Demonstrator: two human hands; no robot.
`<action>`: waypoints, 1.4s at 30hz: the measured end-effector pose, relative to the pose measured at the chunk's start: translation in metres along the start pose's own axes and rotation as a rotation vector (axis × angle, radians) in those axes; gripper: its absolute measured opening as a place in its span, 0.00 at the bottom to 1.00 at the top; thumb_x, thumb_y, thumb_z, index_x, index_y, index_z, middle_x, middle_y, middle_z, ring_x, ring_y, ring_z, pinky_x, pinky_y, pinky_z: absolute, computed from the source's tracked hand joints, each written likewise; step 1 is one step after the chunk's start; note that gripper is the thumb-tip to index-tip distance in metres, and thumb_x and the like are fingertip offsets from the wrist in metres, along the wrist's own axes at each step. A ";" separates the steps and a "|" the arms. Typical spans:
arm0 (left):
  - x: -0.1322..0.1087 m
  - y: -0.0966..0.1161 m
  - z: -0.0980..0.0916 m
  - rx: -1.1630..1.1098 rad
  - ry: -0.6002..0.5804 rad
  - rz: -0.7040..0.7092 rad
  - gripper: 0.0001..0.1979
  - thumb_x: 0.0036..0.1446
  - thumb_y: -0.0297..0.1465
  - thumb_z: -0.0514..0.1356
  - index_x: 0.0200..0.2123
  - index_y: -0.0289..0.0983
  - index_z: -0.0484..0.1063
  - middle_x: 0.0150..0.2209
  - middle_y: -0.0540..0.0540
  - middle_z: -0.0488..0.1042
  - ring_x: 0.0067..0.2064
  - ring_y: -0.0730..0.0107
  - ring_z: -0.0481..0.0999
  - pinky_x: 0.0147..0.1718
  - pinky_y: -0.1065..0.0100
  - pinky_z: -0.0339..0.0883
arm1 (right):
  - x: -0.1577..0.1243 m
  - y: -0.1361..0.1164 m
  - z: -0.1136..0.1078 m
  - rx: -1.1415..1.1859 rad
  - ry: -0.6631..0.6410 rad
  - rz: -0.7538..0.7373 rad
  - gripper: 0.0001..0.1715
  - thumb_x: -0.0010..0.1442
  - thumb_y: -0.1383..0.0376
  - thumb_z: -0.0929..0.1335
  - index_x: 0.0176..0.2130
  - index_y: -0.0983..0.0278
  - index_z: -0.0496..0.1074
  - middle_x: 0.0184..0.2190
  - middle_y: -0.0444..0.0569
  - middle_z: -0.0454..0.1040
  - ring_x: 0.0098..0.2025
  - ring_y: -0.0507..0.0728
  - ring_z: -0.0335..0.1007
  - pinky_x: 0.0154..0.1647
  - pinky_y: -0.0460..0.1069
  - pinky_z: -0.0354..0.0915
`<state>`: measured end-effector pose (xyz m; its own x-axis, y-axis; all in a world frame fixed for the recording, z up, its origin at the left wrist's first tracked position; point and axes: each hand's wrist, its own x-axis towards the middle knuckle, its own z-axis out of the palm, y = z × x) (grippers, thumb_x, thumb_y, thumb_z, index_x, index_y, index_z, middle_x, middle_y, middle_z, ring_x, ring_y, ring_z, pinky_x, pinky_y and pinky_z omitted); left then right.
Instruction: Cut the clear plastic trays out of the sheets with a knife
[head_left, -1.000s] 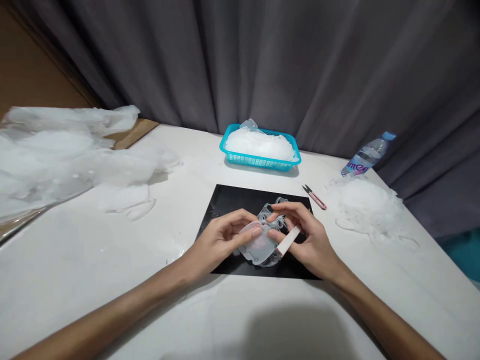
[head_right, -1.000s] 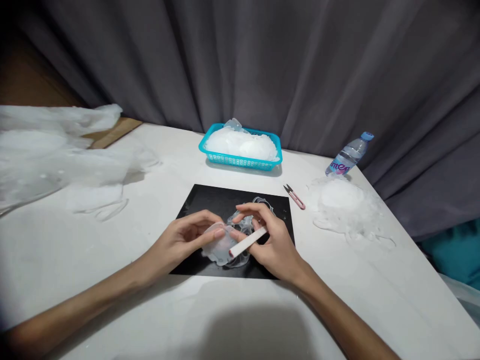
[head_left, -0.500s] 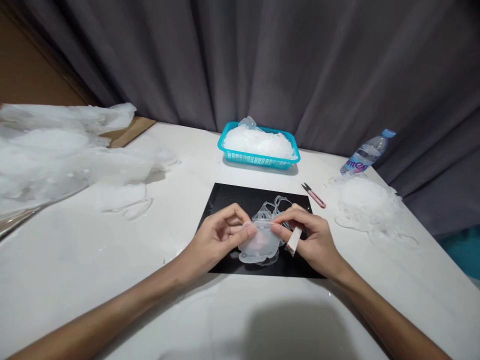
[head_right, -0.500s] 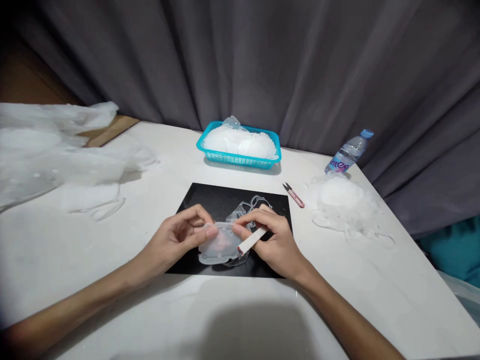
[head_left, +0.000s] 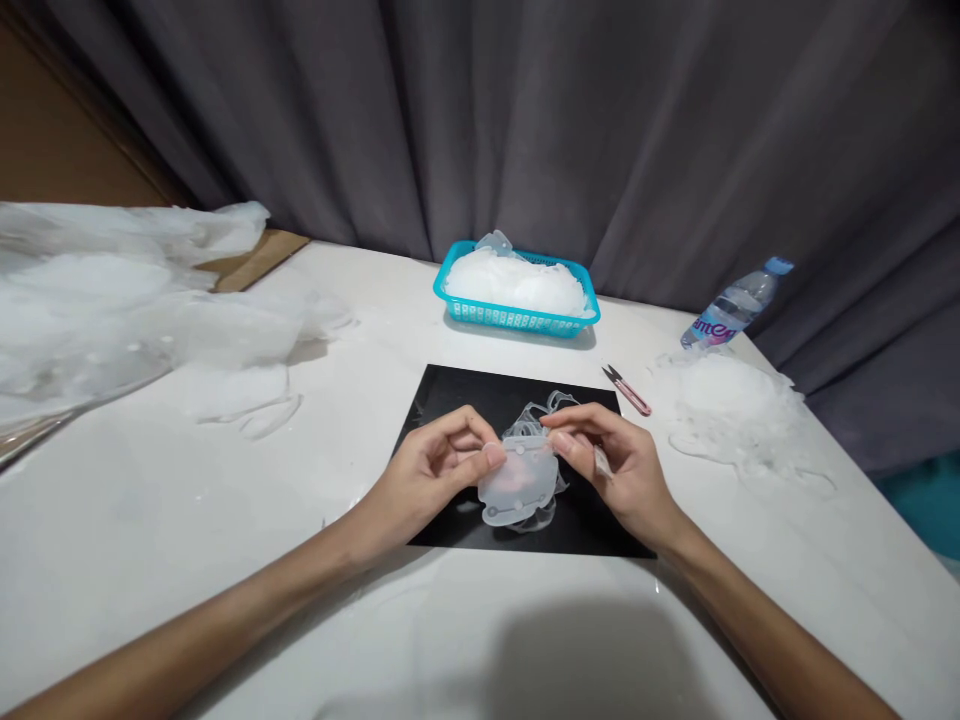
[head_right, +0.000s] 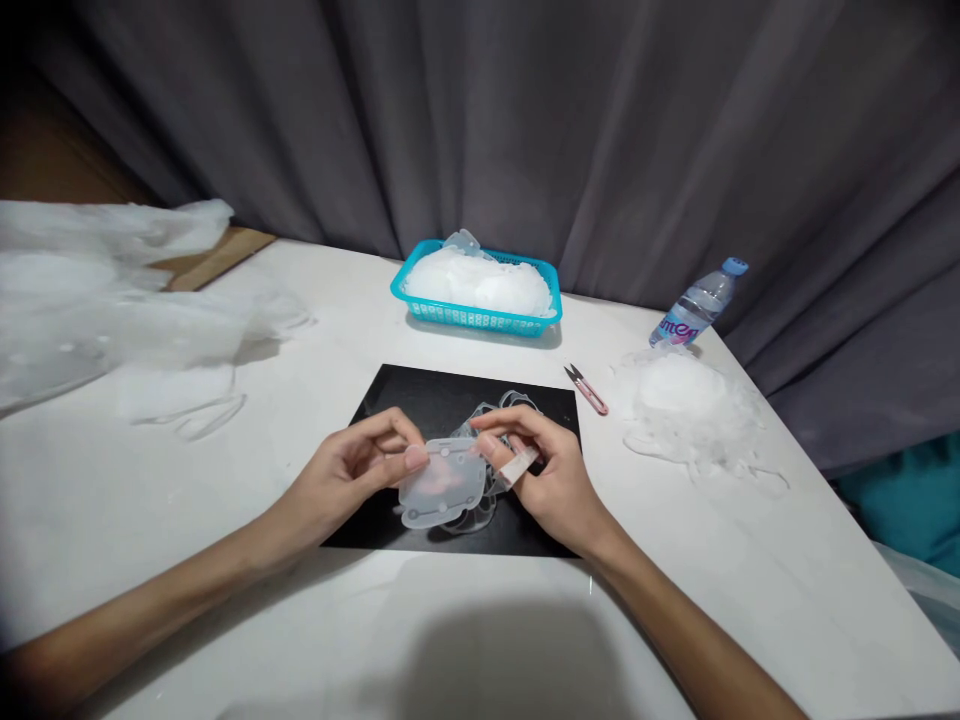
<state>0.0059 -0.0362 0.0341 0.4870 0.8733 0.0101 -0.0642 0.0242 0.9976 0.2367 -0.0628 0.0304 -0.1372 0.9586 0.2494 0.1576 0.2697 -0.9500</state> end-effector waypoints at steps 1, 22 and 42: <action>0.000 -0.001 0.000 0.002 0.000 -0.003 0.15 0.64 0.42 0.68 0.34 0.37 0.72 0.26 0.53 0.71 0.27 0.75 0.68 0.27 0.73 0.62 | 0.000 0.000 0.000 0.012 -0.002 0.004 0.11 0.69 0.57 0.71 0.47 0.59 0.79 0.39 0.48 0.80 0.36 0.55 0.75 0.34 0.50 0.69; -0.003 -0.007 -0.002 -0.064 -0.012 -0.047 0.15 0.63 0.34 0.70 0.50 0.38 0.74 0.34 0.49 0.83 0.37 0.70 0.84 0.36 0.75 0.76 | 0.006 0.008 0.000 -0.328 -0.019 -0.090 0.12 0.73 0.60 0.67 0.48 0.58 0.80 0.42 0.50 0.79 0.43 0.59 0.74 0.45 0.54 0.69; 0.004 -0.008 -0.012 -0.039 0.046 0.001 0.15 0.63 0.35 0.70 0.49 0.37 0.74 0.32 0.50 0.83 0.33 0.70 0.85 0.30 0.77 0.76 | 0.026 0.021 -0.147 -0.777 0.600 0.018 0.13 0.65 0.56 0.67 0.39 0.63 0.75 0.33 0.53 0.77 0.34 0.62 0.71 0.36 0.57 0.66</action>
<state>-0.0023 -0.0272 0.0256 0.4463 0.8949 0.0074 -0.0991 0.0412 0.9942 0.3803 -0.0192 0.0441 0.3572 0.7924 0.4945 0.7841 0.0333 -0.6197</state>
